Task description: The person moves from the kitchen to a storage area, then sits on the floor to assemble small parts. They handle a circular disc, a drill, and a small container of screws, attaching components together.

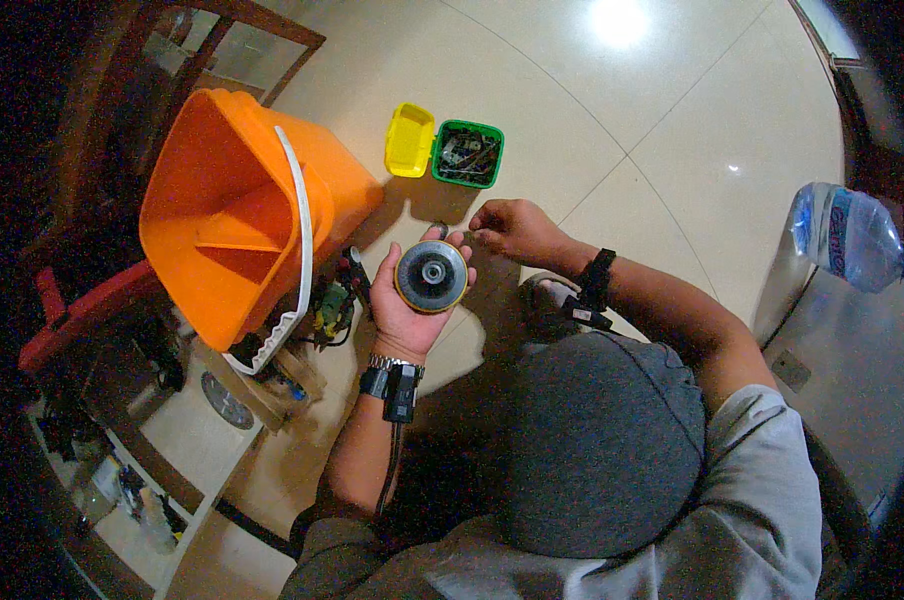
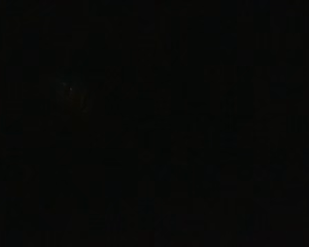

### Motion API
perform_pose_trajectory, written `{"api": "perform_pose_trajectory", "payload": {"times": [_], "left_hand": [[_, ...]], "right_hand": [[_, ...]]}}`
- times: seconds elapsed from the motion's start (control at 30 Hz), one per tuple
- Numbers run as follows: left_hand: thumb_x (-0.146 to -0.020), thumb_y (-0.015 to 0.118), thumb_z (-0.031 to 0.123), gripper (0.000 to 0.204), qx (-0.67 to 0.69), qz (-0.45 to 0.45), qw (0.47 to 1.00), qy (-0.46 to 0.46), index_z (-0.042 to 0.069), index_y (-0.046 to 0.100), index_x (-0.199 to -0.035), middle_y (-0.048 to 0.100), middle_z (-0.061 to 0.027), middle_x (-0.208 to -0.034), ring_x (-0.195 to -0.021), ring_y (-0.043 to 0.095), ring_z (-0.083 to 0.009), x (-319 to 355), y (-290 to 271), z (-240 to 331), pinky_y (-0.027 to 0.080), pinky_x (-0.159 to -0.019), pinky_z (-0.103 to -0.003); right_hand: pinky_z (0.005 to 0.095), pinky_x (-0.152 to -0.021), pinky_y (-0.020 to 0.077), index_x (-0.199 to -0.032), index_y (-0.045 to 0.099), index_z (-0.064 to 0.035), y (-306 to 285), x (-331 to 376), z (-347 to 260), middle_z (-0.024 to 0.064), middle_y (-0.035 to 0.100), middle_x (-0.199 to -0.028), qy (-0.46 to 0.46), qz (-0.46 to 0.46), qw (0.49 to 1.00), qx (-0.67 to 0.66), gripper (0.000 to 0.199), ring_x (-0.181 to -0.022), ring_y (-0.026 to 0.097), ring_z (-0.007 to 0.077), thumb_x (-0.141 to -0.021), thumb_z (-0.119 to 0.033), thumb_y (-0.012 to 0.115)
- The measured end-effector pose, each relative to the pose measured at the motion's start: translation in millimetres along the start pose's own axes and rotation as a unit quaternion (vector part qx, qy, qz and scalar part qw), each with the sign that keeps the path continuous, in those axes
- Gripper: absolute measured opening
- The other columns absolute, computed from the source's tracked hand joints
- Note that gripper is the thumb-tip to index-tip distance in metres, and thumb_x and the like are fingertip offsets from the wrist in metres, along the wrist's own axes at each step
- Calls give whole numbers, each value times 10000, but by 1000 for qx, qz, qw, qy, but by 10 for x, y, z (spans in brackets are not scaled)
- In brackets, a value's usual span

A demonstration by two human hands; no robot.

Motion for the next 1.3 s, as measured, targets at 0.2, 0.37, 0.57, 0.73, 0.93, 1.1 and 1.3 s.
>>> {"api": "perform_pose_trajectory", "payload": {"times": [0.2,0.37,0.57,0.73,0.93,1.1,1.3], "left_hand": [[-1220,451,580,676,-3,2,1000,10,43,594,-1606,691,-250,-1574,-1418,686,-418,17,34,18,555,-1183,-624],[-1223,438,587,679,-7,3,1000,17,46,606,-1597,693,-237,-1580,-1419,680,-413,38,63,4,553,-1183,-623],[-1216,446,599,681,2,-7,1000,17,55,614,-1590,693,-229,-1585,-1428,676,-411,62,96,-16,554,-1182,-618],[-1212,452,610,688,5,-2,1000,18,59,621,-1586,693,-223,-1590,-1442,670,-409,69,78,-17,551,-1188,-617],[-1218,437,604,675,7,-4,1000,19,70,624,-1585,690,-221,-1596,-1452,664,-411,78,74,0,547,-1195,-619],[-1224,425,599,668,9,1,1000,22,75,616,-1590,684,-223,-1601,-1457,659,-414,78,74,19,544,-1196,-617],[-1224,429,599,664,18,-5,1000,16,79,605,-1598,680,-224,-1604,-1456,658,-413,58,77,27,546,-1191,-617]], "right_hand": [[319,-797,617,-1204,773,1,-191,93,-164,48,801,-1009,12,16,1000,-13,154,-872,729,115,-1109,-119,787],[288,-715,583,-1226,779,-25,-307,170,-284,14,779,-976,-19,42,999,-11,187,-822,698,88,-1123,-180,800],[298,-742,602,-1215,788,-25,-454,139,-400,35,795,-977,-65,72,995,37,176,-846,718,93,-1119,-171,804],[322,-789,628,-1209,799,-12,-653,30,-638,74,826,-1015,-121,122,976,130,146,-894,751,124,-1106,-116,809],[357,-792,644,-1193,812,1,-809,-98,-934,115,846,-1042,-183,158,945,220,132,-881,782,161,-1102,-94,801],[358,-773,634,-1173,825,-11,-799,-126,-922,115,837,-1033,-164,175,939,246,116,-855,774,179,-1097,-95,799],[366,-784,633,-1152,830,-45,-749,-94,-1019,111,796,-1047,-205,172,923,276,98,-880,777,223,-1062,-80,814]]}}
Point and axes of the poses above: each hand's wrist, its own x-axis away from the middle knuckle, its own y-axis out of the palm, z = x × y, the point moved 9 cm from there along -x, towards the middle knuckle
